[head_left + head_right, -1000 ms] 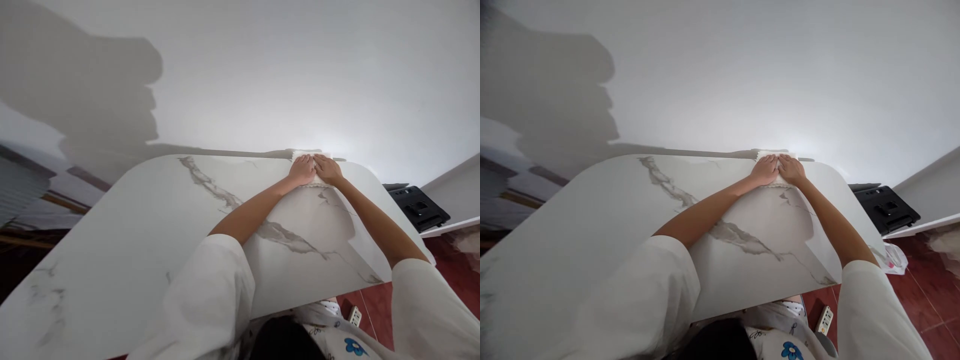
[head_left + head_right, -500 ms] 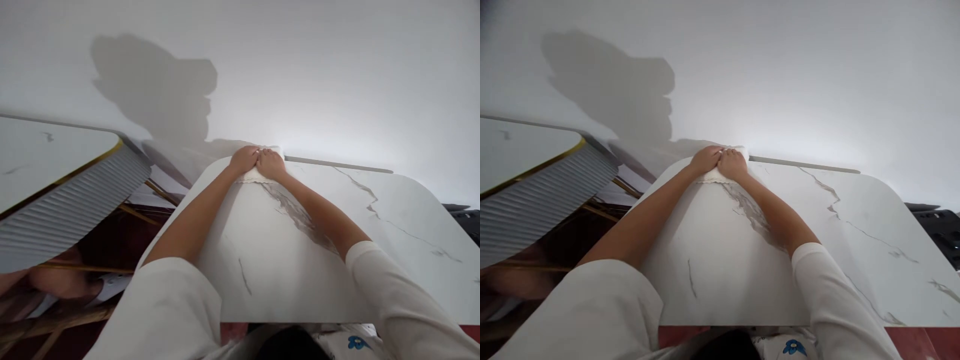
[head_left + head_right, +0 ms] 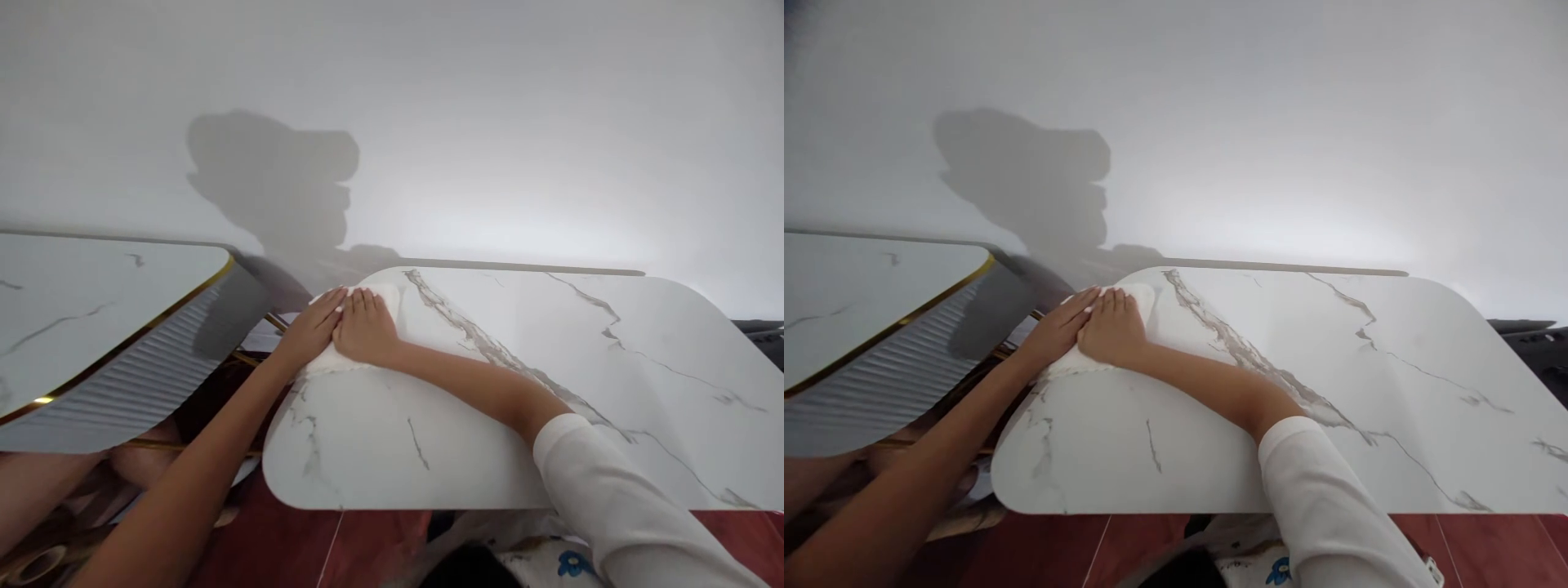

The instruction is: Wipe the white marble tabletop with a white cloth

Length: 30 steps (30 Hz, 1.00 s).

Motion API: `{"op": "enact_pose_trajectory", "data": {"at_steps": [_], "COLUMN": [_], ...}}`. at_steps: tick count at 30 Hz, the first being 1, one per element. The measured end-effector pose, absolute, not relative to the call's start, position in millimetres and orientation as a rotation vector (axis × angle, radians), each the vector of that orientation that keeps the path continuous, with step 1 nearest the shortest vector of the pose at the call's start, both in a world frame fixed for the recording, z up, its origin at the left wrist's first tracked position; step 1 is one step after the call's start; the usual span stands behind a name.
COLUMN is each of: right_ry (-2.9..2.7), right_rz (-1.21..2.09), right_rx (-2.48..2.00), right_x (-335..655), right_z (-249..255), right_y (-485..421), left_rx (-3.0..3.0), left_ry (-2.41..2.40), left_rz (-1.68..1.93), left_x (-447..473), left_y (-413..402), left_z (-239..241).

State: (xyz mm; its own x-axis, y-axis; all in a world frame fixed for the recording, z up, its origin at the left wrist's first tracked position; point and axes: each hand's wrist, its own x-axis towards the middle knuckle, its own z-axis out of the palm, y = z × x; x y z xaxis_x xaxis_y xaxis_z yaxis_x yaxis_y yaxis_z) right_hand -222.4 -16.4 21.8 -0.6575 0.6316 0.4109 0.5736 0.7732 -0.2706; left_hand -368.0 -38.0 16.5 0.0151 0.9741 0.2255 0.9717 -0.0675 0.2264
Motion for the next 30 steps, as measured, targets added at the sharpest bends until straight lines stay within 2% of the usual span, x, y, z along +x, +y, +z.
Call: {"op": "enact_pose_trajectory", "data": {"at_steps": [9, 16, 24, 30], "right_ry": [-2.563, -2.576, -2.613, -2.626], "right_rz": [0.254, 0.182, 0.24, 0.217], "right_rx": [-0.698, -0.542, -0.47, -0.576], "right_x": [-204, -165, -127, -127], "right_z": [26, 21, 21, 17], "right_y": [-103, -138, -114, -53], "left_rx": [1.891, 2.088, 2.296, 2.426], "left_ry": [2.297, 2.372, 2.468, 2.348], "left_rz": [0.695, 0.667, 0.284, 0.362], "left_x": [-340, -313, -282, -282], "left_y": [-156, -206, -180, -107], "left_z": [20, 7, 8, 3]}}
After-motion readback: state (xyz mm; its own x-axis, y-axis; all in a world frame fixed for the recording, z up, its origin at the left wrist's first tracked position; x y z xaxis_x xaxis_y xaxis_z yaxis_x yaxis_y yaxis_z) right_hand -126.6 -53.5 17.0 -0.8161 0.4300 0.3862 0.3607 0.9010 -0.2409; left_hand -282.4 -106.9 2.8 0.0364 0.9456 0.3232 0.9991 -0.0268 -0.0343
